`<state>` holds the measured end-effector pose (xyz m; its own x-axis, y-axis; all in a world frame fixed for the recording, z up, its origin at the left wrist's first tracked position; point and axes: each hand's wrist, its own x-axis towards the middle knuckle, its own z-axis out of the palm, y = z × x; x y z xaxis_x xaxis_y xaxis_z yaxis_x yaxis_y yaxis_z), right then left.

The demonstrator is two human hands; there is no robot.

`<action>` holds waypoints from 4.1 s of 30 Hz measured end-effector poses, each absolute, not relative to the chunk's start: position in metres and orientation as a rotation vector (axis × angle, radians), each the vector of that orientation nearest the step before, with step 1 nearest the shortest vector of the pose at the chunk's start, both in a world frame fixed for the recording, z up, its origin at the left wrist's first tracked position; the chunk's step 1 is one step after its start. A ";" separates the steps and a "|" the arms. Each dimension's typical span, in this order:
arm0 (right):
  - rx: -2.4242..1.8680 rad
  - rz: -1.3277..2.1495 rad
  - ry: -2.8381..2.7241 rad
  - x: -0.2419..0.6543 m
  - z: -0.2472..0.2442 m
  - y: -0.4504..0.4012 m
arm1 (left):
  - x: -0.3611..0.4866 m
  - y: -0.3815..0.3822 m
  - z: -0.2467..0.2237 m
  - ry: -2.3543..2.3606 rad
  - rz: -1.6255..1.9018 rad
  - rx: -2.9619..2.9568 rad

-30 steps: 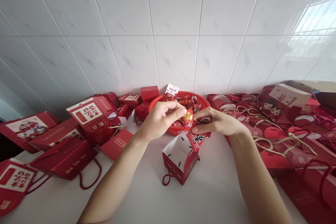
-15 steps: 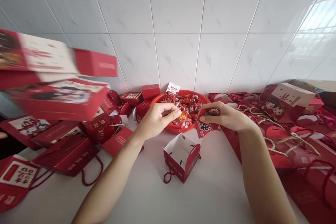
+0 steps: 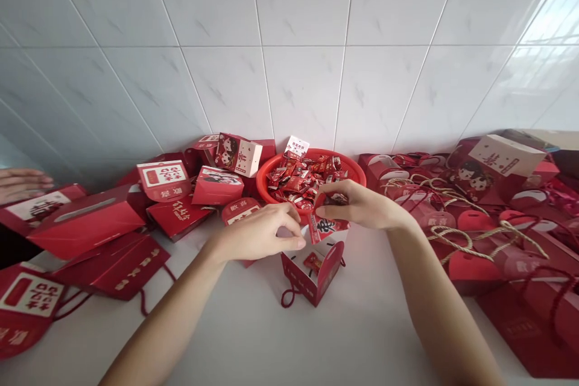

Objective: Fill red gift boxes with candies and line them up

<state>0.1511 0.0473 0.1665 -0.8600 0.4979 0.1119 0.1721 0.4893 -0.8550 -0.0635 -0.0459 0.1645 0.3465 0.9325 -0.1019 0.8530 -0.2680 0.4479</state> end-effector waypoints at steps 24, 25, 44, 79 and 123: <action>-0.729 1.534 -2.049 0.122 0.152 0.040 | -0.087 -0.039 0.159 1.638 0.056 2.091; -0.689 1.486 -2.100 0.121 0.151 0.040 | -0.086 -0.039 0.160 1.626 0.064 2.089; -1.081 0.659 -2.332 0.160 0.126 0.010 | -0.078 -0.044 0.161 1.498 0.046 2.179; -0.818 0.940 -1.963 0.175 0.038 -0.015 | -0.058 -0.028 0.126 1.334 0.431 2.192; -0.841 1.210 -2.228 0.153 0.098 0.005 | -0.076 -0.034 0.148 1.109 0.838 1.405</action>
